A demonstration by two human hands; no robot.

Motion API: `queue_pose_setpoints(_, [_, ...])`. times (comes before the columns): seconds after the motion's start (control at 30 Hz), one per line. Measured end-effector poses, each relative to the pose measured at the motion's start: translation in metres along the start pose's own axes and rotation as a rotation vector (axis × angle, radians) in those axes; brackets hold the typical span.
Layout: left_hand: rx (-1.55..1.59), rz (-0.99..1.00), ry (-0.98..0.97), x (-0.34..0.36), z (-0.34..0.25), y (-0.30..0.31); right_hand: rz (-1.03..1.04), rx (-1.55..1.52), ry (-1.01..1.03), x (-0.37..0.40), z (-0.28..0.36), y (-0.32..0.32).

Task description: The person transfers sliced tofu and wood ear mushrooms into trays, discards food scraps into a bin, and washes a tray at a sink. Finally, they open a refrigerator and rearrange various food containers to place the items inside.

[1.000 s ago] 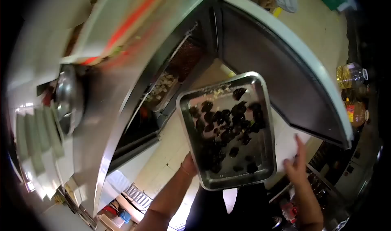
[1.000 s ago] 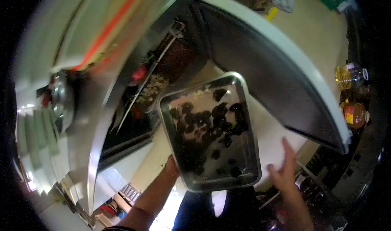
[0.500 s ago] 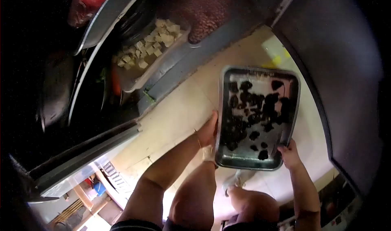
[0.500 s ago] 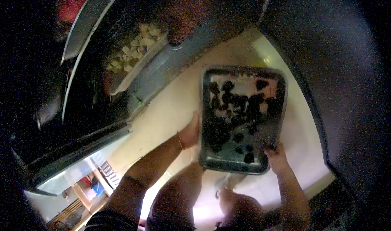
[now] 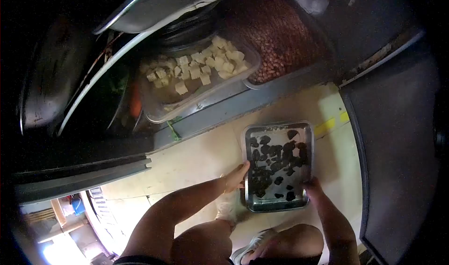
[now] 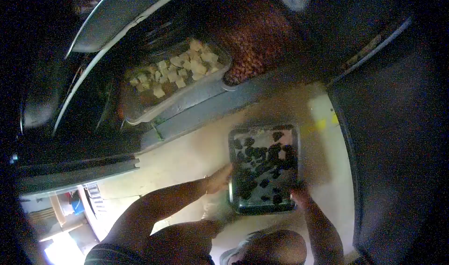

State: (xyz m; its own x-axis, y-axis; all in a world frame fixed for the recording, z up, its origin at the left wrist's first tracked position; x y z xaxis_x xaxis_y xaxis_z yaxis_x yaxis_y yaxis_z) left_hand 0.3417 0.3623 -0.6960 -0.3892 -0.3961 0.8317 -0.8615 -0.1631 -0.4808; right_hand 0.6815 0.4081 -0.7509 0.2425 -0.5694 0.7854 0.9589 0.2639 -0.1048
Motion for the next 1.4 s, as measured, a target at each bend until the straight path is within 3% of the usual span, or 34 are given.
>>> queue_pose_setpoints(0.03, [-0.041,-0.011,0.008,-0.001,0.003,0.004,0.026,-0.035,0.023,-0.002,-0.002,0.001])
queue_pose_setpoints(0.07, [-0.084,-0.022,0.019,0.0,0.006,0.009,-0.006,0.224,0.005,-0.002,-0.005,0.007])
queue_pose_setpoints(0.1, [-0.13,-0.037,0.022,0.007,-0.001,0.01,-0.035,0.482,-0.003,0.008,0.032,-0.008])
queue_pose_setpoints(0.13, [-0.139,-0.139,-0.158,0.02,-0.007,0.02,-0.07,0.741,-0.02,0.019,0.062,-0.023])
queue_pose_setpoints(0.17, [-0.141,-0.238,-0.335,0.04,-0.011,0.03,-0.142,0.525,0.194,0.028,0.081,-0.034])
queue_pose_setpoints(0.2, [0.111,-0.42,-0.483,0.062,-0.033,0.037,-0.209,0.303,0.408,0.036,0.102,-0.044])
queue_pose_setpoints(0.23, [0.243,-0.504,-0.747,0.105,-0.067,0.031,-0.283,0.321,0.448,0.045,0.136,-0.063])
queue_pose_setpoints(0.27, [0.322,-0.584,-0.864,0.147,-0.098,0.026,-0.28,0.39,0.589,0.042,0.181,-0.085])
queue_pose_setpoints(0.33, [0.488,-0.461,-1.095,0.207,-0.154,0.016,-0.299,0.528,0.879,0.038,0.268,-0.13])
queue_pose_setpoints(0.37, [0.535,-0.374,-1.159,0.22,-0.177,0.013,-0.237,0.398,0.943,0.019,0.294,-0.149])
queue_pose_setpoints(0.4, [0.587,-0.42,-1.065,0.219,-0.191,0.015,-0.133,0.457,0.851,0.018,0.334,-0.18])
queue_pose_setpoints(0.43, [0.636,-0.466,-0.97,0.217,-0.203,0.02,-0.218,0.54,1.101,-0.001,0.363,-0.212])
queue_pose_setpoints(0.47, [0.683,-0.511,-0.867,0.214,-0.205,0.023,-0.215,0.493,1.146,-0.043,0.382,-0.233])
queue_pose_setpoints(0.5, [0.633,-0.542,-0.925,0.213,-0.202,0.027,-0.219,0.448,1.183,-0.073,0.392,-0.248])
queue_pose_setpoints(0.57, [0.532,-0.598,-1.028,0.207,-0.194,0.037,-0.094,0.307,0.734,-0.065,0.404,-0.276])
queue_pose_setpoints(0.63, [0.463,-0.678,-1.206,0.2,-0.19,0.05,-0.1,0.361,0.643,-0.07,0.41,-0.286])
queue_pose_setpoints(0.73, [0.227,-0.905,-1.348,0.205,-0.185,0.047,-0.293,0.663,0.978,-0.084,0.404,-0.283])
queue_pose_setpoints(0.8, [0.143,-0.921,-1.343,0.206,-0.18,0.04,-0.439,0.739,1.147,-0.074,0.389,-0.271])
queue_pose_setpoints(0.83, [0.104,-0.931,-1.336,0.207,-0.177,0.038,-0.412,0.753,1.134,-0.074,0.387,-0.264])
queue_pose_setpoints(1.0, [0.105,-0.778,-1.411,0.184,-0.17,0.023,-0.408,0.734,1.069,-0.063,0.378,-0.217])
queue_pose_setpoints(1.1, [-0.011,-0.733,-1.441,0.16,-0.164,0.016,-0.537,0.718,1.218,-0.044,0.371,-0.185])
queue_pose_setpoints(1.2, [-0.066,-0.689,-1.39,0.141,-0.165,0.005,-0.519,0.763,0.967,-0.022,0.375,-0.166])
queue_pose_setpoints(1.3, [-0.087,-0.688,-1.405,0.124,-0.174,-0.006,-0.461,0.606,1.02,-0.028,0.374,-0.141])
queue_pose_setpoints(1.4, [0.018,-0.571,-1.414,0.104,-0.175,-0.011,-0.509,0.534,1.237,-0.03,0.374,-0.124])
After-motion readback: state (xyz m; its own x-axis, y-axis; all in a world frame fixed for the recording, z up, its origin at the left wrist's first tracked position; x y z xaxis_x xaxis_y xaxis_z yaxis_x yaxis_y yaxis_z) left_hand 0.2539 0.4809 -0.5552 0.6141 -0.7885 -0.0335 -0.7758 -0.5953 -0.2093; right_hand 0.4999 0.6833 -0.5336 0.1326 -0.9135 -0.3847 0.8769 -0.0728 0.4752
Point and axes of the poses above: each hand's wrist, its own x-axis away from the middle knuckle, its own y-axis out of the back of the hand, z = x × y, the point moved 3 cm from there along -x, towards the middle knuckle, and after that the axes turned 5 degrees about -z, right-handed, at the moved point
